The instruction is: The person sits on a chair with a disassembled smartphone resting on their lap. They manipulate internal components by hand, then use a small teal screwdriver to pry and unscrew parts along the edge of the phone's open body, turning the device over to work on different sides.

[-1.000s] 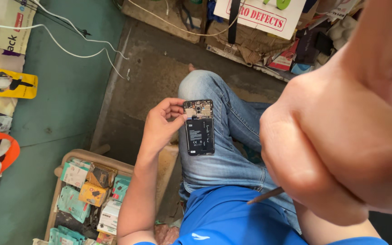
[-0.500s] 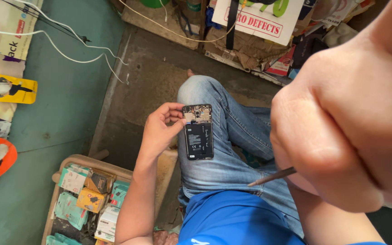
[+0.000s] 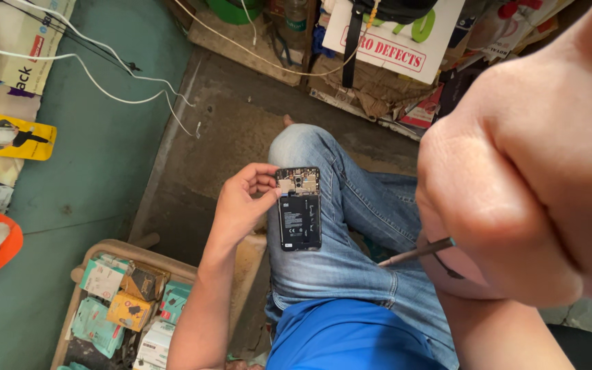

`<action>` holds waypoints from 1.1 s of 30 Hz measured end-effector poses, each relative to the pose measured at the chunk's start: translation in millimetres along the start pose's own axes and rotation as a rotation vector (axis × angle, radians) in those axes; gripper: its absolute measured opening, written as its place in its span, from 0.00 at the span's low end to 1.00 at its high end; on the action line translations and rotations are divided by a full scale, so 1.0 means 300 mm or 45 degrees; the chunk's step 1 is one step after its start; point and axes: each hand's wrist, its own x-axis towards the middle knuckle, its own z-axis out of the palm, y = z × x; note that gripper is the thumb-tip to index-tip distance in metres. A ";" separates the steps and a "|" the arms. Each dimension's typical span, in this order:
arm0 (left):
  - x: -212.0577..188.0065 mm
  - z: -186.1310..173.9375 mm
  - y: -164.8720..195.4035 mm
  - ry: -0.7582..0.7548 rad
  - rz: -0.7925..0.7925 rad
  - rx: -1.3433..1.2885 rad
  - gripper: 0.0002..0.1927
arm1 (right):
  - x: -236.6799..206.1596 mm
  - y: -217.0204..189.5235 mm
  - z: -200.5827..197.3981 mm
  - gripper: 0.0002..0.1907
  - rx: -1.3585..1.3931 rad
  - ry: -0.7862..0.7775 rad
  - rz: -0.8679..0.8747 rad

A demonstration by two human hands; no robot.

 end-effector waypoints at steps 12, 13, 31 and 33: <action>0.011 -0.004 -0.006 0.008 0.009 0.016 0.18 | 0.019 -0.023 0.022 0.11 -0.039 0.012 -0.106; 0.005 0.001 -0.005 0.017 -0.006 0.010 0.17 | 0.020 -0.025 0.026 0.11 -0.046 0.018 -0.107; -0.032 0.003 0.017 0.011 0.025 0.004 0.17 | -0.003 0.054 0.063 0.13 -0.099 0.113 -0.052; -0.035 0.002 0.016 -0.001 0.042 0.001 0.17 | -0.017 0.082 0.041 0.13 -0.129 0.138 -0.038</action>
